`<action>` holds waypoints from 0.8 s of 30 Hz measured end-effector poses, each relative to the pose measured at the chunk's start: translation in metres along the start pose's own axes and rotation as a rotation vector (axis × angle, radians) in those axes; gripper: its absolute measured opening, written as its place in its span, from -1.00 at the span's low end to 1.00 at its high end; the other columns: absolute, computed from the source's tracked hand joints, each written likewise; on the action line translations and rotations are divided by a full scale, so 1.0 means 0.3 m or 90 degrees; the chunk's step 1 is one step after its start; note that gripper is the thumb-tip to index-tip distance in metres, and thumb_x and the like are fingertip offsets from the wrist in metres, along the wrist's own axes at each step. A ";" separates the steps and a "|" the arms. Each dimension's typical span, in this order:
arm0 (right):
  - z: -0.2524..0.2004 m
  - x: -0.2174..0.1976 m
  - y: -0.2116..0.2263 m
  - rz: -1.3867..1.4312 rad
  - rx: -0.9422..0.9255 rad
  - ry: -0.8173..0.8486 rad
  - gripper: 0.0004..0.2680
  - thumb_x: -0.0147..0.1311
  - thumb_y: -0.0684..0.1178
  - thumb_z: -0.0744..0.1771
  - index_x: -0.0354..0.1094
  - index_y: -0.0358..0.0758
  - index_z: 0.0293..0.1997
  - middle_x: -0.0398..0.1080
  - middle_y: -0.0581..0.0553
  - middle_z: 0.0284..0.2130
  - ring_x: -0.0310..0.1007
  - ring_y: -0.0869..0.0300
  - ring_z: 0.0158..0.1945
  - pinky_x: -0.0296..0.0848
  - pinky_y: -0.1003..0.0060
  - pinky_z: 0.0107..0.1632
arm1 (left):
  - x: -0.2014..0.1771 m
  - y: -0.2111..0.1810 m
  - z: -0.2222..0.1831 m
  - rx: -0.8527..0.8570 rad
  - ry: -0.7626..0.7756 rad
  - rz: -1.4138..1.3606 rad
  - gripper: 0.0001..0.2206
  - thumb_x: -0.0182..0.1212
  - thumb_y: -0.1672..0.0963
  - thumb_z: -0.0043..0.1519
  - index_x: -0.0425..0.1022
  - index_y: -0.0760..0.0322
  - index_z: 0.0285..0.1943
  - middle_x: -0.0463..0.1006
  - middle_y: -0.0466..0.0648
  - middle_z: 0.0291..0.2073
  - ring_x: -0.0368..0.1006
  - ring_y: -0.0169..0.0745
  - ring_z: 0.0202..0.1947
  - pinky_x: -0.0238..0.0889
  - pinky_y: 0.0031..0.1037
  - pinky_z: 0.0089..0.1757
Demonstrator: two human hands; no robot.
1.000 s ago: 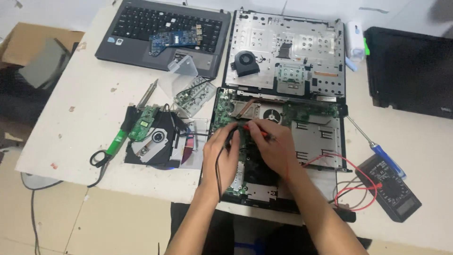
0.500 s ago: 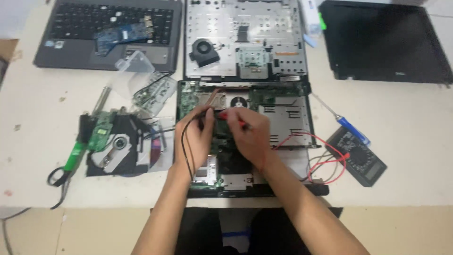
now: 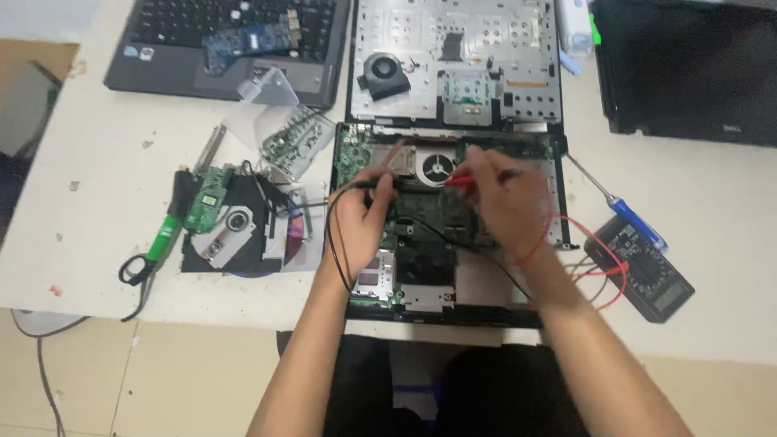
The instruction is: Testing laptop motherboard components with a multimeter and removing screws with a screwdriver
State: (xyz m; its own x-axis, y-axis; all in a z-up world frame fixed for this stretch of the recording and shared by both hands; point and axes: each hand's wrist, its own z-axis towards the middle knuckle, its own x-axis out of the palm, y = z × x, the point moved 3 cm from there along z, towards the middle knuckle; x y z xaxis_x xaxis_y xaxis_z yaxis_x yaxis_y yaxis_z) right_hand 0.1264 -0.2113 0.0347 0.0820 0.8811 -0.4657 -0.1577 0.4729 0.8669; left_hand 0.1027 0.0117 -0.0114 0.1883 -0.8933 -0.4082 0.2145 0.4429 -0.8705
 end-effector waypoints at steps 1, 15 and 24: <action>0.001 -0.021 -0.061 -0.003 0.007 0.001 -0.65 -0.06 0.08 0.58 0.64 -0.19 -0.21 0.57 -0.18 -0.52 0.62 0.06 -0.41 0.58 0.17 -0.24 | 0.003 -0.005 -0.009 -0.005 0.005 -0.003 -0.80 0.16 0.08 0.51 0.69 0.21 0.04 0.71 0.12 -0.44 0.68 0.34 -0.20 0.50 -0.04 -0.09; -0.002 -0.044 -0.277 0.042 0.103 -0.009 -0.66 0.06 0.25 0.51 0.70 0.01 -0.31 0.59 -0.09 -0.57 0.64 0.15 -0.43 0.59 0.18 -0.03 | 0.178 -0.103 -0.008 -0.053 0.138 -0.064 -0.70 0.06 0.08 0.56 0.71 0.30 0.15 0.78 0.20 -0.28 0.72 0.26 -0.20 0.55 -0.07 -0.14; 0.005 -0.047 -0.265 0.098 0.106 -0.005 -0.69 0.09 0.22 0.51 0.71 -0.02 -0.27 0.59 -0.11 -0.57 0.61 0.16 -0.43 0.59 0.19 -0.09 | 0.172 -0.041 0.007 -0.031 0.088 -0.043 -0.78 0.21 0.08 0.51 0.74 0.20 0.14 0.82 0.09 -0.26 0.73 0.07 -0.25 0.55 -0.18 -0.20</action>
State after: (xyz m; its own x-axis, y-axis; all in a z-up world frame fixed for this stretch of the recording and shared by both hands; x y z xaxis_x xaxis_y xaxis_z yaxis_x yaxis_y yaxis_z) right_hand 0.1391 -0.2613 -0.0276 0.0773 0.9427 -0.3245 -0.0037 0.3257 0.9455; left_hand 0.1117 -0.0396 -0.0212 0.0407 -0.9244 -0.3791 0.1754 0.3802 -0.9081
